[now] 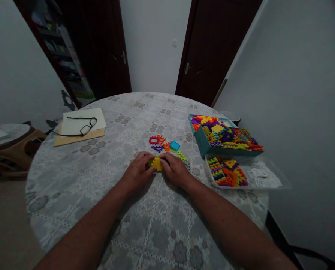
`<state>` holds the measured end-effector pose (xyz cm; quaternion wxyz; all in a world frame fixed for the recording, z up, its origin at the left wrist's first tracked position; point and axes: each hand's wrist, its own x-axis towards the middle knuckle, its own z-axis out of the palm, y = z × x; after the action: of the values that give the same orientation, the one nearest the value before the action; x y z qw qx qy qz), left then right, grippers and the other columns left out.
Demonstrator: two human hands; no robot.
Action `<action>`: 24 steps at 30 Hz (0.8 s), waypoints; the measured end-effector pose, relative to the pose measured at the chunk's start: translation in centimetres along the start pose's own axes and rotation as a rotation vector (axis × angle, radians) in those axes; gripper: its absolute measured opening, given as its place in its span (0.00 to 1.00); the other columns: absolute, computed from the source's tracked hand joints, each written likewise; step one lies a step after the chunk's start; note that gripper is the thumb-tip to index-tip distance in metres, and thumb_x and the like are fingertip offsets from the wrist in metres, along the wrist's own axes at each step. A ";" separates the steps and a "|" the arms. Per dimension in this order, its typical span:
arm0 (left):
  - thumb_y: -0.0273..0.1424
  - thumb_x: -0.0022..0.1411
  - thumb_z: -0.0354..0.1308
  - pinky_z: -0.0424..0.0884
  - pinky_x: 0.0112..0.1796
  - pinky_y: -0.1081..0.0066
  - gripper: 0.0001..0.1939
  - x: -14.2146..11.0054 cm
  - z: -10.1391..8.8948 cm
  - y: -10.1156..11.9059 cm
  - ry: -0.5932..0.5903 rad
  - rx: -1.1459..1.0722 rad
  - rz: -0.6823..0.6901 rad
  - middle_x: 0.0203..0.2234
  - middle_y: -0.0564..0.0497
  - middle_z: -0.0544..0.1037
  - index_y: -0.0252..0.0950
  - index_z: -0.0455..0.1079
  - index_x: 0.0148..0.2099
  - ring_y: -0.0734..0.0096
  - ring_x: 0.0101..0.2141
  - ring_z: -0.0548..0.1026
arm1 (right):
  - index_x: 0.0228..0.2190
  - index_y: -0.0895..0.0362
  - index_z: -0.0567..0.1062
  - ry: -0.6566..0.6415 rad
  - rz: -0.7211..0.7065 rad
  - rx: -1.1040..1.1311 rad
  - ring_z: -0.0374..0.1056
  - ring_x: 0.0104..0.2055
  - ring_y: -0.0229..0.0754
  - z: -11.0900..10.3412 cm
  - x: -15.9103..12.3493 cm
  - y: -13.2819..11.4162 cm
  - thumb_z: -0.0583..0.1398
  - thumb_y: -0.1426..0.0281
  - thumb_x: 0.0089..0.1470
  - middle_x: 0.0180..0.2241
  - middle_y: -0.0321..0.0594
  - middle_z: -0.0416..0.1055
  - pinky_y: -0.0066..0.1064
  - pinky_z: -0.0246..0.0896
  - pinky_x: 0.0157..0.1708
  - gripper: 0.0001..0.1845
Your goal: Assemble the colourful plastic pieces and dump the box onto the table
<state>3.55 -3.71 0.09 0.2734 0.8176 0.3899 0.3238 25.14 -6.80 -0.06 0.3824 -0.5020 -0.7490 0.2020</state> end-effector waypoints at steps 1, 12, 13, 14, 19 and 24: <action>0.30 0.68 0.61 0.76 0.61 0.53 0.15 0.0 0.0 0.2 0.002 -0.012 0.008 0.54 0.42 0.76 0.40 0.77 0.56 0.56 0.56 0.77 | 0.46 0.53 0.78 0.000 0.010 0.018 0.76 0.45 0.44 0.0 0.0 -0.1 0.56 0.69 0.72 0.44 0.41 0.81 0.34 0.69 0.51 0.10; 0.31 0.71 0.59 0.76 0.63 0.49 0.16 0.5 -0.8 0.5 -0.032 -0.282 -0.061 0.59 0.40 0.78 0.41 0.78 0.58 0.54 0.60 0.78 | 0.45 0.53 0.76 0.208 0.004 0.016 0.73 0.58 0.48 -0.2 0.1 -1.1 0.56 0.70 0.70 0.53 0.47 0.77 0.40 0.67 0.60 0.08; 0.31 0.71 0.59 0.76 0.62 0.49 0.16 0.5 -0.6 0.5 -0.046 -0.303 -0.085 0.57 0.40 0.80 0.41 0.77 0.58 0.54 0.59 0.79 | 0.45 0.52 0.76 0.197 0.012 0.001 0.73 0.57 0.48 -0.3 0.1 -1.0 0.56 0.70 0.69 0.52 0.46 0.77 0.40 0.68 0.59 0.08; 0.31 0.71 0.59 0.78 0.60 0.49 0.16 0.4 -0.4 0.5 -0.070 -0.339 -0.122 0.56 0.41 0.81 0.42 0.75 0.59 0.55 0.57 0.80 | 0.45 0.52 0.76 0.171 0.018 -0.013 0.74 0.54 0.48 -0.4 0.1 -0.9 0.57 0.69 0.69 0.50 0.45 0.78 0.39 0.69 0.57 0.08; 0.32 0.70 0.60 0.82 0.50 0.57 0.21 -0.1 0.9 0.0 -0.092 -0.477 -0.249 0.51 0.44 0.83 0.42 0.67 0.63 0.61 0.47 0.83 | 0.43 0.53 0.77 0.054 -0.025 -0.079 0.74 0.43 0.45 -0.5 0.0 -0.3 0.58 0.69 0.69 0.42 0.42 0.79 0.36 0.69 0.50 0.07; 0.33 0.70 0.60 0.79 0.56 0.54 0.20 -0.2 0.5 0.0 -0.085 -0.310 -0.140 0.51 0.45 0.84 0.43 0.73 0.62 0.58 0.51 0.82 | 0.48 0.53 0.78 0.012 -0.125 -0.117 0.74 0.42 0.45 -0.4 -0.4 -0.4 0.59 0.71 0.68 0.45 0.43 0.79 0.37 0.71 0.48 0.11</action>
<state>3.88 -3.93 -0.32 0.4343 0.7494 0.3792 0.3254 25.32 -7.38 0.29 0.3690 -0.4770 -0.7869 0.1308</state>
